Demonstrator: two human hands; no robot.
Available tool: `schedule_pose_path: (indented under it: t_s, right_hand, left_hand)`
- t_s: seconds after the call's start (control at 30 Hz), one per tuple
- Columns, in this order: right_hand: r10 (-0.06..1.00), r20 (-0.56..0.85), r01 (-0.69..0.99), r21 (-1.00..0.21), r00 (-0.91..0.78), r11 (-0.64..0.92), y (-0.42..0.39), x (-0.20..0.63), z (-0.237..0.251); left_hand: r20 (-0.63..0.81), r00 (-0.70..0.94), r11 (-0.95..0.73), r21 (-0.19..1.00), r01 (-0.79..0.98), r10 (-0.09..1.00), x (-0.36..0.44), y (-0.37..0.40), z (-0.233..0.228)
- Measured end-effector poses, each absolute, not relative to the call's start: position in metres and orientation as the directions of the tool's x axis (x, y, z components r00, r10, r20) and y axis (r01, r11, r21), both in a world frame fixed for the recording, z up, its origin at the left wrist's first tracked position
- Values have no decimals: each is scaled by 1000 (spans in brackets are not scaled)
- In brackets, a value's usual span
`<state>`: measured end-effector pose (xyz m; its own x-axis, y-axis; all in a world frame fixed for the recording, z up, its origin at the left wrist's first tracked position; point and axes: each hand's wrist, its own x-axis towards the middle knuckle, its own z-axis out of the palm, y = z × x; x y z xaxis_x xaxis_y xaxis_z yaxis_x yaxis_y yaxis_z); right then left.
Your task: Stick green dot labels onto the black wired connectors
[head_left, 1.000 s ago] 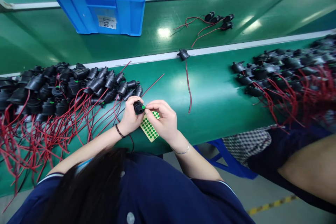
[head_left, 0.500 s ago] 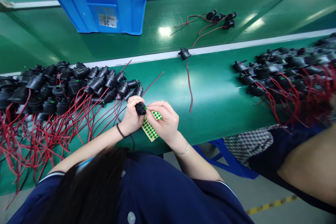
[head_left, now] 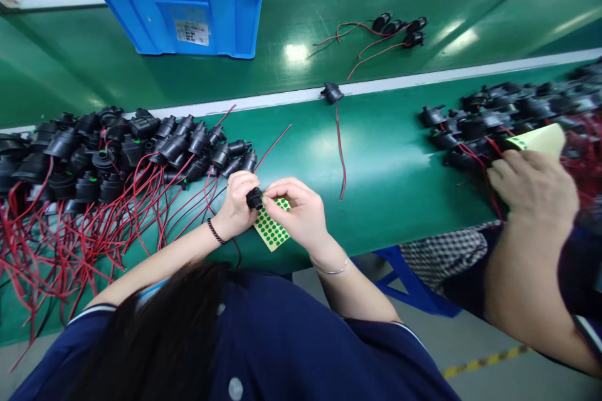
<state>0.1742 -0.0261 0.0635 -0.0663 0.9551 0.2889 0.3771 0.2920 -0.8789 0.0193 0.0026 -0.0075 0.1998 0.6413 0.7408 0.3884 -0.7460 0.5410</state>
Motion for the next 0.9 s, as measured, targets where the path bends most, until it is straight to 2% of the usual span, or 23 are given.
schedule_pose_path:
  t_s: [0.13, 0.23, 0.43, 0.53, 0.73, 0.9]
  right_hand:
    - [924, 351, 478, -793, -151, 379, -24, 179, 71]
    - [902, 391, 530, -733, -186, 427, -23, 180, 72]
    - [923, 366, 384, -841, -115, 381, -25, 177, 63]
    - [929, 359, 366, -855, -91, 367, -27, 174, 61]
    - [887, 450, 417, -789, -106, 450, -29, 169, 59]
    - [821, 549, 481, -683, -158, 550, -28, 168, 54]
  left_hand:
    - [750, 231, -755, 491, 434, 620, 18, 4, -7]
    - [736, 231, -744, 505, 439, 636, 19, 2, -7]
    - [641, 131, -648, 706, 286, 756, 26, -1, -6]
    - [636, 92, -639, 738, 218, 766, 27, -1, -6]
    - [628, 63, -626, 752, 205, 775, 29, -2, -6]
    - [654, 42, -646, 732, 218, 755, 28, -1, -6]
